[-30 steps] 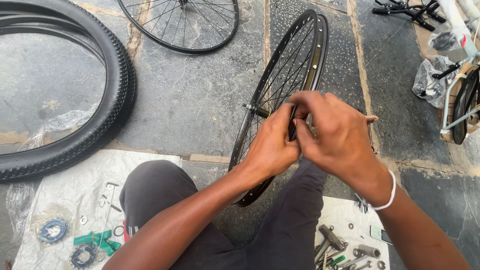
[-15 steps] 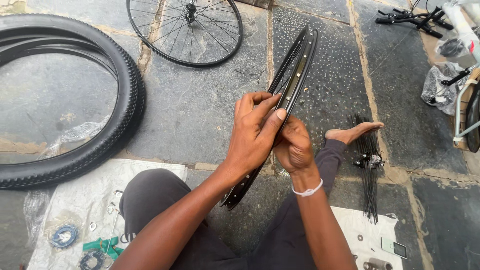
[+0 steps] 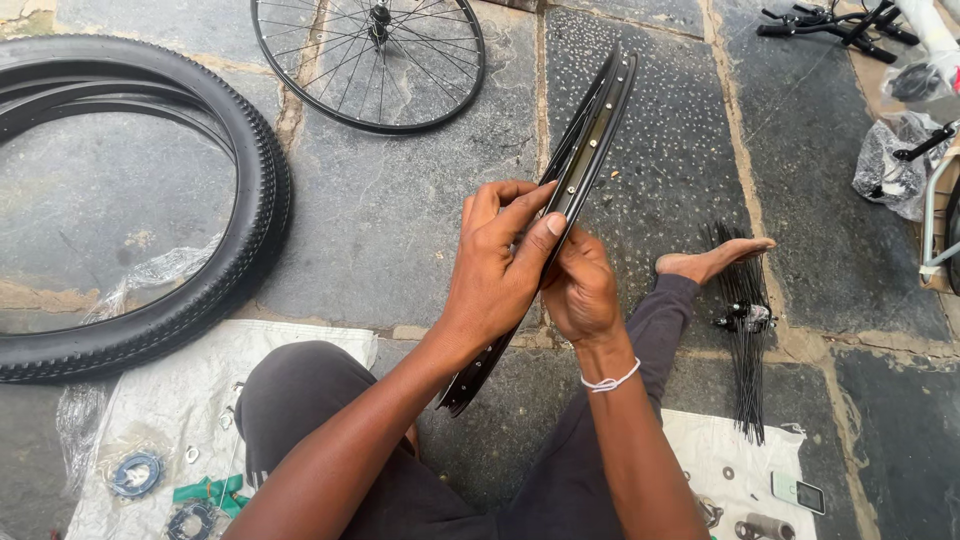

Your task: The person inserts metal spokes into the hub of a bicycle wheel and threads them through the holes in the rim. The person also handles a rubber bicycle tire and a rim, moving them around on the ground.

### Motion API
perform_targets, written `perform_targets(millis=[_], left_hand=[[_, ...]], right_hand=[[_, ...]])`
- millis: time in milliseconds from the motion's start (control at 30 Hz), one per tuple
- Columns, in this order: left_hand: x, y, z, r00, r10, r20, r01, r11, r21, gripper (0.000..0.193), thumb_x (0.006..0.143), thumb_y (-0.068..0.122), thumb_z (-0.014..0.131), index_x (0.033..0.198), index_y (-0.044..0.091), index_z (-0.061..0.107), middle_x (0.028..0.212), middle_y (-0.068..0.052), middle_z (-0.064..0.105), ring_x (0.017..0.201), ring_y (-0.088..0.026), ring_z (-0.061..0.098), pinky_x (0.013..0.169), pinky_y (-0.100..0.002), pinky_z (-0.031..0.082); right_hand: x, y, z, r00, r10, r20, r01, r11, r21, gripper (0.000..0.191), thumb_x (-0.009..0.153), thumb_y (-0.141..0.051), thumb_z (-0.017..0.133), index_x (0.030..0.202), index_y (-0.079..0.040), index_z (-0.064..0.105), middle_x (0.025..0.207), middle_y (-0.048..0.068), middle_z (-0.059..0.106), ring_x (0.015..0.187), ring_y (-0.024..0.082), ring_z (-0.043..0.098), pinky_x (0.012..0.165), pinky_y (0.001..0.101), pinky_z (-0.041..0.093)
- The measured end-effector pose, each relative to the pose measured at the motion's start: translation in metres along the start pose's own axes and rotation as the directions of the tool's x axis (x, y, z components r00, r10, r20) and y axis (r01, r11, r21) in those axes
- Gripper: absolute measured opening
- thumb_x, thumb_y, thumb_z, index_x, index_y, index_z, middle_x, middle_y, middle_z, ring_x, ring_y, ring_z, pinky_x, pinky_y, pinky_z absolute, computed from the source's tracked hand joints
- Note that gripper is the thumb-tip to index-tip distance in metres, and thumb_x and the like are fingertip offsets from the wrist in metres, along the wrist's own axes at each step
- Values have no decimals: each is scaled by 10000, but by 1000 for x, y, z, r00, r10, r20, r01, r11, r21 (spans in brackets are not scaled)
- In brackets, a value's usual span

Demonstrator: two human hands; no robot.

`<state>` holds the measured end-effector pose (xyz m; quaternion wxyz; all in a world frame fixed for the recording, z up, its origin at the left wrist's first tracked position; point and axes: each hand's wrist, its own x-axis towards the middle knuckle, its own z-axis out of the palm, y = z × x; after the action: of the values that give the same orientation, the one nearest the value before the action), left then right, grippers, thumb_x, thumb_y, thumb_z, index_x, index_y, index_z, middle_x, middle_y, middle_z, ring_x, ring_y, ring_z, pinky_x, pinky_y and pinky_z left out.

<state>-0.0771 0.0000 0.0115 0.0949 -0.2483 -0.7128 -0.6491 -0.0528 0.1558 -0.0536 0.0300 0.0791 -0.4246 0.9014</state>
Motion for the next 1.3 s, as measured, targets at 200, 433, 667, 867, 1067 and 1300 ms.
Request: perform_targets(millis=[200,433,667,867,1067,1300], left_hand=[[1,0,0,1000,11,-12,-10,1000,27,404,1035,306,627,1325,33,689,1177,-99,610,1144,-224,521,979,-347,468],[0,-1,-1,1000,-5,-1,5,1000,29,404,1038,319,614,1318,39,694,1154,-91,618,1137,-217,525,964,-339,469],[3,-1,-1,1000,1,-5,-1,999,38,402,1046,332,594,1325,60,690,1174,-95,612,1143,-221,520,955,-338,482],[3,-1,-4,1000,24,-5,-24,998,66,407,1054,325,589,1340,51,686,1186,-104,610,1152,-229,522,982,-351,473],[1,-3,-8,1000,30,6,-30,999,45,389,1062,306,589,1339,47,679,1217,-99,625,1183,-232,534,1017,-348,462],[11,-8,-24,997,73,29,-75,995,67,364,1054,276,603,1342,72,691,1200,-109,645,1167,-244,563,1050,-361,440]], right_hand=[[4,1,3,997,53,-59,-44,988,149,368,977,-114,549,1309,43,564,1204,145,684,1119,230,673,1011,353,565],[1,-4,14,997,7,80,-22,983,183,463,919,-48,649,1370,-5,551,1225,97,672,1152,202,664,1042,349,540],[8,1,26,996,-65,-54,73,982,173,381,1030,-35,594,1405,-5,538,1239,104,667,1142,178,664,1048,331,543],[9,2,24,996,-39,-84,43,998,51,352,1070,-152,536,1363,42,537,1191,124,673,1086,183,672,977,320,574],[9,-4,16,992,-17,122,13,999,35,381,1005,-122,601,1350,31,553,1073,110,688,892,188,685,758,303,576],[19,3,29,999,8,44,-5,998,-70,344,1056,-230,579,1310,3,588,963,84,682,796,181,671,662,323,564]])
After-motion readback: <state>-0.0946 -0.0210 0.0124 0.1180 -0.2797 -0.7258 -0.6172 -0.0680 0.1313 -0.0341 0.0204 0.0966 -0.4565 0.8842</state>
